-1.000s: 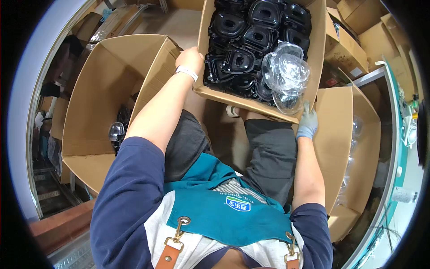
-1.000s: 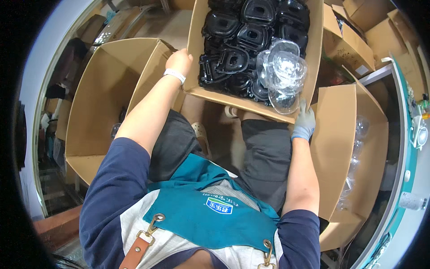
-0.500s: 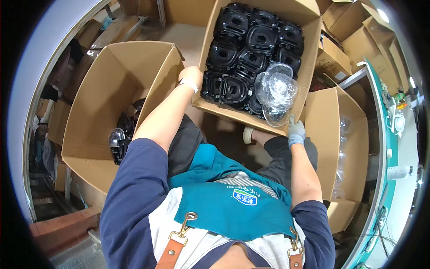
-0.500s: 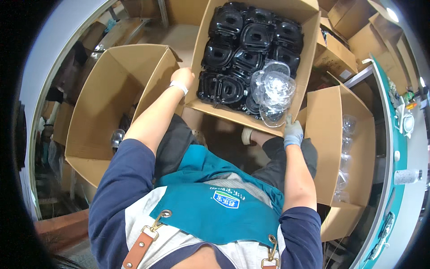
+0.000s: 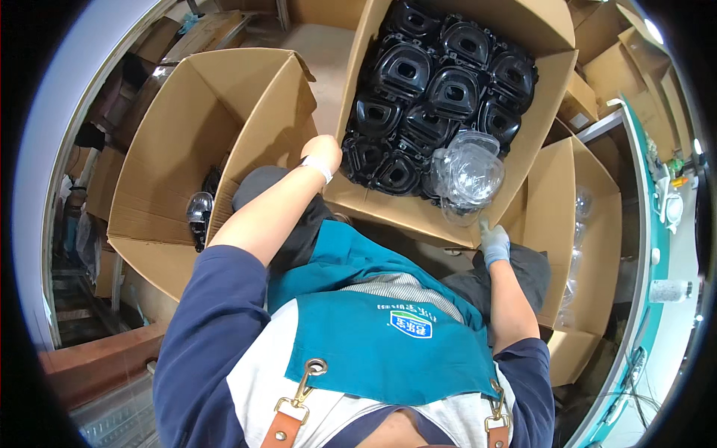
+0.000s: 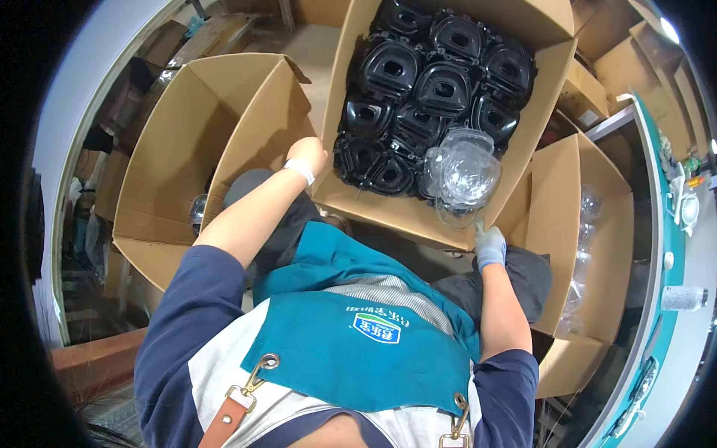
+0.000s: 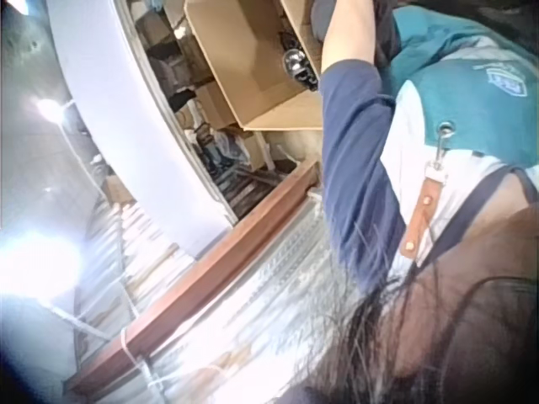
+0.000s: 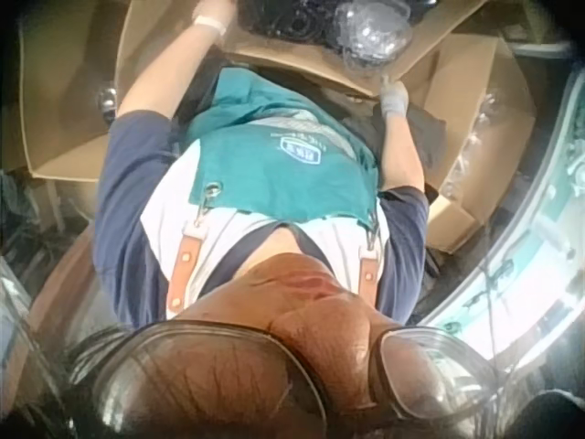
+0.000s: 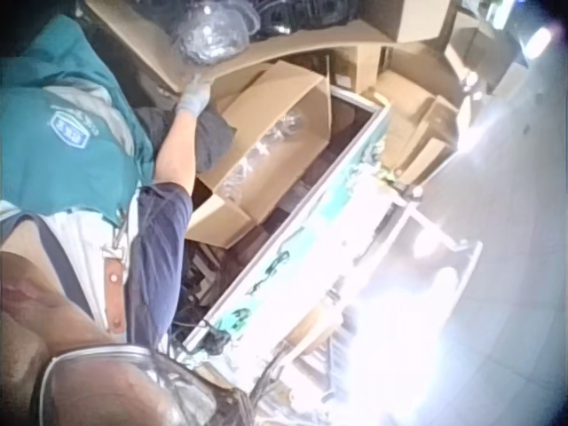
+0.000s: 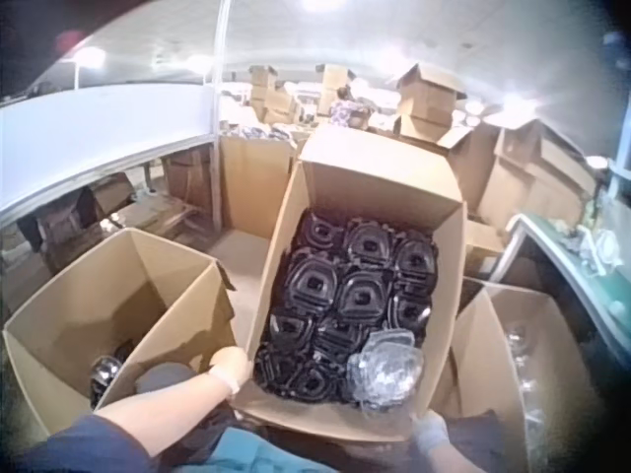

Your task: The recorder inspects black plastic molded parts and transfers them between large cardboard boxes.

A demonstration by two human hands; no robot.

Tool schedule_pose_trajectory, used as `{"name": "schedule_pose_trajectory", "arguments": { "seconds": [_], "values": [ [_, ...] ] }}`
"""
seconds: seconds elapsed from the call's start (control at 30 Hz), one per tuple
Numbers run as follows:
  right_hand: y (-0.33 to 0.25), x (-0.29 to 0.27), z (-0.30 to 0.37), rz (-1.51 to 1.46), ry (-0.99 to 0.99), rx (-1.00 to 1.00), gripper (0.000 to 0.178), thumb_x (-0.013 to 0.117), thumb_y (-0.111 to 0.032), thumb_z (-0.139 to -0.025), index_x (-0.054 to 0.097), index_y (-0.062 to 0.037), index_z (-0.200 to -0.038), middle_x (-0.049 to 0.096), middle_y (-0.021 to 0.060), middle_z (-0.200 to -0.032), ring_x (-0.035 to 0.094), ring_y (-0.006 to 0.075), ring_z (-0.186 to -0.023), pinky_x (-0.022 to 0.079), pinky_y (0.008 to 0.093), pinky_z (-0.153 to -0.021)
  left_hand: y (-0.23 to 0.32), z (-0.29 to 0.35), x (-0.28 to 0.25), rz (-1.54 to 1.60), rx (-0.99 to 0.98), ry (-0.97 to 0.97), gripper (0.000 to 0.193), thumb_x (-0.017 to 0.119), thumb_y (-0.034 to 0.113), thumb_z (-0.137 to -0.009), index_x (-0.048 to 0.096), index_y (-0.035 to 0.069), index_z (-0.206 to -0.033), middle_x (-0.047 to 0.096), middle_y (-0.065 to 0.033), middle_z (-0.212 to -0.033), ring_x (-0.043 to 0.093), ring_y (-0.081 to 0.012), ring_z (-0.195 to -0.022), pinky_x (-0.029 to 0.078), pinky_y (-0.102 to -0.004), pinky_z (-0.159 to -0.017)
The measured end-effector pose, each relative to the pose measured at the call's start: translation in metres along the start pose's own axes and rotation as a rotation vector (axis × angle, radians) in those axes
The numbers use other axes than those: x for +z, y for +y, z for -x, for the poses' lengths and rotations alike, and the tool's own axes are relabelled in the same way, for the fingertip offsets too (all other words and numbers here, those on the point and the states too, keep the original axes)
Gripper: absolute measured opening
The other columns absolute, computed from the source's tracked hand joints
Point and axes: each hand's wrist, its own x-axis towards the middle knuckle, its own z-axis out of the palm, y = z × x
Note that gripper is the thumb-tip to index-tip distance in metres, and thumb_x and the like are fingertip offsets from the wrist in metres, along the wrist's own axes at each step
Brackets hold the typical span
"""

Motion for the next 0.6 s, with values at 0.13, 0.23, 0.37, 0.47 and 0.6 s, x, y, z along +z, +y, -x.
{"name": "schedule_pose_trajectory", "arguments": {
  "seconds": [0.13, 0.23, 0.37, 0.47, 0.6],
  "values": [
    [-0.006, -0.028, 0.034, 0.051, -0.055, 0.015, 0.071, 0.047, -0.061, -0.088, 0.064, 0.008, -0.095, 0.063, 0.0324, -0.094, 0.061, 0.0449, -0.096, 0.048, 0.0472, -0.081, -0.003, 0.035, -0.015, 0.029, 0.073, 0.076, 0.024, 0.056, 0.018, -0.078, 0.07, -0.002, -0.082, 0.066, -0.0248, -0.083, 0.064, -0.0405, -0.082, 0.051, -0.047, -0.079],
    [0.008, -0.04, 0.035, -0.003, -0.085, -0.019, 0.072, 0.047, -0.061, -0.088, 0.064, 0.0078, -0.095, 0.062, 0.0325, -0.094, 0.06, 0.0446, -0.097, 0.048, 0.0472, -0.082, 0.011, 0.05, -0.026, -0.032, 0.051, 0.071, 0.023, 0.057, 0.019, -0.08, 0.069, -0.001, -0.082, 0.067, -0.023, -0.082, 0.065, -0.0379, -0.08, 0.052, -0.0465, -0.077],
    [0.014, -0.04, 0.033, 0.008, -0.159, 0.02, 0.068, 0.049, -0.06, -0.087, 0.064, 0.0055, -0.1, 0.062, 0.0315, -0.099, 0.06, 0.0447, -0.099, 0.047, 0.0467, -0.084, 0.007, 0.054, -0.019, -0.113, 0.062, 0.037, 0.022, 0.058, 0.019, -0.08, 0.068, 0.0, -0.083, 0.067, -0.0213, -0.081, 0.066, -0.0354, -0.079, 0.052, -0.0459, -0.076],
    [0.011, -0.056, 0.037, 0.058, -0.303, -0.112, 0.067, 0.05, -0.058, -0.087, 0.064, 0.0055, -0.102, 0.062, 0.0315, -0.102, 0.059, 0.0448, -0.101, 0.047, 0.0466, -0.087, 0.004, 0.059, -0.019, -0.093, 0.056, 0.032, 0.021, 0.059, 0.019, -0.08, 0.068, 0.0, -0.084, 0.067, -0.0206, -0.081, 0.066, -0.0355, -0.079, 0.052, -0.046, -0.075],
    [-0.017, -0.115, 0.021, -0.047, 0.025, -0.185, 0.081, 0.064, -0.05, -0.082, 0.042, 0.011, -0.131, 0.048, 0.0357, -0.129, 0.048, 0.0415, -0.123, 0.037, 0.0424, -0.104, -0.005, 0.066, -0.024, -0.133, 0.039, -0.012, 0.022, 0.058, 0.02, -0.081, 0.066, 0.001, -0.087, 0.067, -0.0204, -0.083, 0.065, -0.0356, -0.08, 0.052, -0.046, -0.075]
  ]
}}
